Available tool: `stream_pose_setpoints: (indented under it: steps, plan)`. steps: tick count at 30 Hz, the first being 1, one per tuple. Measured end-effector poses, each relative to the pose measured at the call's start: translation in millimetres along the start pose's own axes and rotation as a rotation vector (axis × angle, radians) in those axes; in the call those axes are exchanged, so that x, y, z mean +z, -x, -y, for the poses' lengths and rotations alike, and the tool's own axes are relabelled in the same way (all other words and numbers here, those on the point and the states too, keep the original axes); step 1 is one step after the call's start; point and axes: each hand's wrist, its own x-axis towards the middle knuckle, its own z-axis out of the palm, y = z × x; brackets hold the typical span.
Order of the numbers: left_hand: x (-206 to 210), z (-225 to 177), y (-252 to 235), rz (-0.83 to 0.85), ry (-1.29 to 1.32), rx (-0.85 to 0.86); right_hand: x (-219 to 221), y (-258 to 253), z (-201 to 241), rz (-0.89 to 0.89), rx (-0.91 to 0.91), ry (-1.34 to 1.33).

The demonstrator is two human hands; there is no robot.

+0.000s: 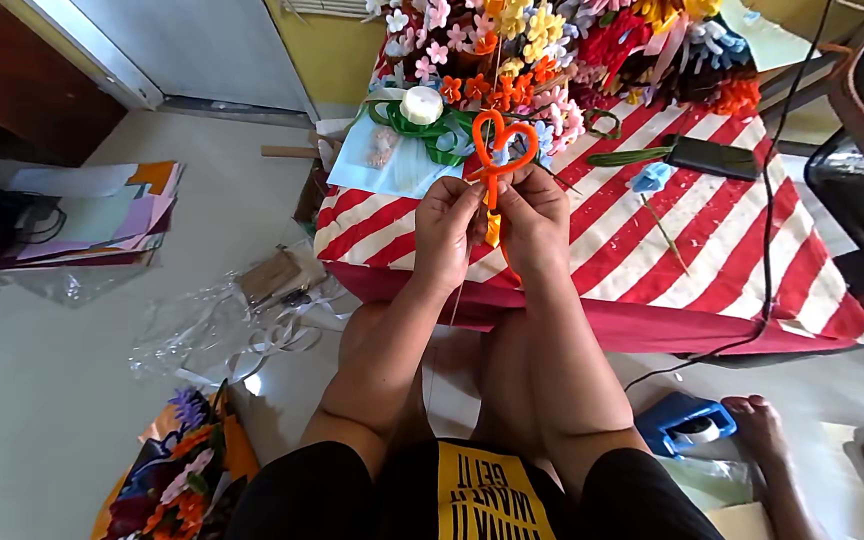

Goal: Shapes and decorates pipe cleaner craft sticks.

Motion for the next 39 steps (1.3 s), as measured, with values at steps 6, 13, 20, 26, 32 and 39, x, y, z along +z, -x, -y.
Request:
stream_pose_setpoints:
  steps: [6, 13, 20, 26, 32, 39]
  plan:
    - [-5, 12, -4, 0.007, -0.190, 0.299, 4, 1, -2, -0.025, 0.036, 0.023]
    - [-7, 17, -10, -0.027, -0.394, 0.474, 5, 1, -1, -0.059, 0.046, 0.010]
    - [-11, 8, -5, -0.036, -0.468, 0.387, 9, 4, 2, -0.023, -0.004, 0.104]
    - [-8, -2, -5, -0.025, -0.115, 0.107, 20, 8, 5, -0.046, -0.011, 0.168]
    - [-7, -13, -5, -0.011, 0.088, -0.111, 18, 10, 5, -0.086, 0.052, 0.148]
    - [-13, -14, -8, 0.070, 0.219, -0.168, 13, 6, 11, -0.048, 0.215, -0.011]
